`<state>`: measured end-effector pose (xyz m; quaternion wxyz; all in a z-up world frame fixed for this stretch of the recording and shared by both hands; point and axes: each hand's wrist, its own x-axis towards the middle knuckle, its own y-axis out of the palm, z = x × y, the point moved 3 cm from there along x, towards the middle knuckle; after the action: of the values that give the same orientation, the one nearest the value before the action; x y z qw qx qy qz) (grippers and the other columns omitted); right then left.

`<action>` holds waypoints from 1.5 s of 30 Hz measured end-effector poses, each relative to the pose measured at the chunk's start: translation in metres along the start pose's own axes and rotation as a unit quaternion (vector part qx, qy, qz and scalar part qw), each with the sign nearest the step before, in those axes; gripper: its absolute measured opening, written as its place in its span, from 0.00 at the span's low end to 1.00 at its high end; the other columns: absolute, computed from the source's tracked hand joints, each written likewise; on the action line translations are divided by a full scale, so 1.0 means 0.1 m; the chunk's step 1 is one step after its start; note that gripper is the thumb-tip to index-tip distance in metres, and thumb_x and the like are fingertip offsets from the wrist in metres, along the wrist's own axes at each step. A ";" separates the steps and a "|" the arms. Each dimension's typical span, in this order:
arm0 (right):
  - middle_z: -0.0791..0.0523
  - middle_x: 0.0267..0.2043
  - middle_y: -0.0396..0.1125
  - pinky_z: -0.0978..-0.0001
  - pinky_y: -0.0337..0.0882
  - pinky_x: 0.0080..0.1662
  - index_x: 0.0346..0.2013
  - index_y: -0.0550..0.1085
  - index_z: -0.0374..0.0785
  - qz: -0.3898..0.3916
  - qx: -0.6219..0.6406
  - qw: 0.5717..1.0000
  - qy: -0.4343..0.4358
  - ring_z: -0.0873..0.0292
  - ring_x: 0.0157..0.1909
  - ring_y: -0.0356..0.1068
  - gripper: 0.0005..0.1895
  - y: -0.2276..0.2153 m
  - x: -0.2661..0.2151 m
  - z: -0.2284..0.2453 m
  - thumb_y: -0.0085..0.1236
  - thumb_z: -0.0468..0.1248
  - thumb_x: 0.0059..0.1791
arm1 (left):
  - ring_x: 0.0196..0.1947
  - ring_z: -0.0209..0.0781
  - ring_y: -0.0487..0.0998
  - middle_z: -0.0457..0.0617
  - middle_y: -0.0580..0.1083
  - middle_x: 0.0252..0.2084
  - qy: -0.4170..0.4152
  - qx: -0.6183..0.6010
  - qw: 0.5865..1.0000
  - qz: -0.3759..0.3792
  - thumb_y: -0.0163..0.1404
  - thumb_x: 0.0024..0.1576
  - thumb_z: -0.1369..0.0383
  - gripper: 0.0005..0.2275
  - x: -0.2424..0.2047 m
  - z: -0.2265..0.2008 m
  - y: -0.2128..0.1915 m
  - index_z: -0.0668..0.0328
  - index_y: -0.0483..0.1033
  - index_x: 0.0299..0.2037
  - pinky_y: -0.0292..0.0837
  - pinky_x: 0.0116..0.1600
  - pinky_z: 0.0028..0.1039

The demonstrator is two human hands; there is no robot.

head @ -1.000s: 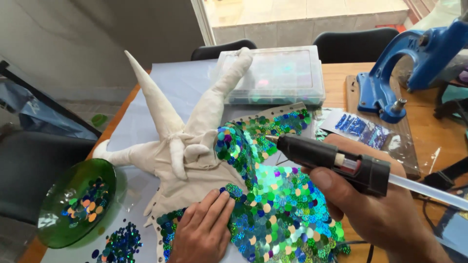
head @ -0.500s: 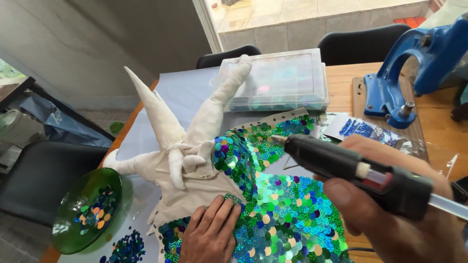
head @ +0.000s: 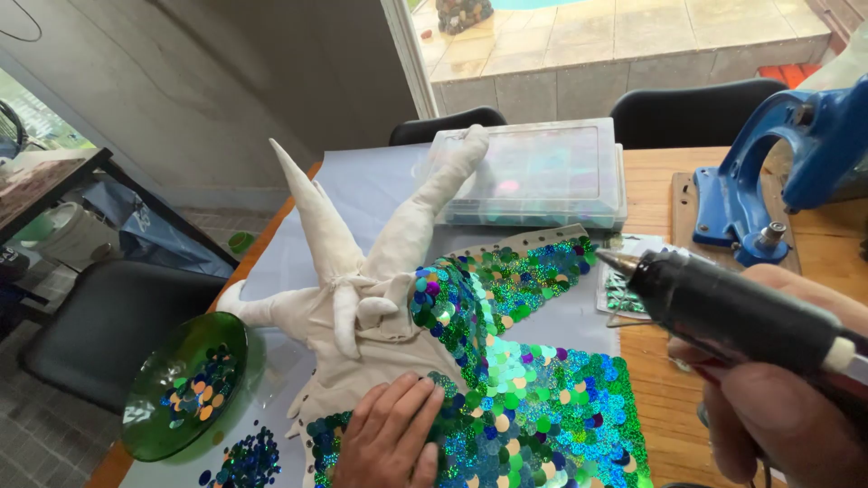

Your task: Decorating a fabric structure by gluing sequins onto it using a hot glue gun

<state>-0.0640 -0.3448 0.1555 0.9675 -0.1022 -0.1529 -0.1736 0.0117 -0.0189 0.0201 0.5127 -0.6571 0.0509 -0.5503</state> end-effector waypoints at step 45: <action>0.56 0.46 0.88 0.62 0.72 0.60 0.47 0.79 0.44 0.065 -0.065 0.971 0.220 0.60 0.54 0.83 0.14 1.90 -0.28 -0.58 0.62 0.35 0.47 | 0.47 0.40 0.81 0.39 0.81 0.47 -0.736 -0.190 0.617 0.204 0.59 0.53 0.52 0.17 -1.04 0.97 -0.48 0.44 0.74 0.49 0.73 0.54 0.35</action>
<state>-0.0044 -0.1765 0.0643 0.9778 -0.1342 0.0822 -0.1384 0.0228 0.1292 -0.0022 0.3413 -0.8975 -0.1073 0.2578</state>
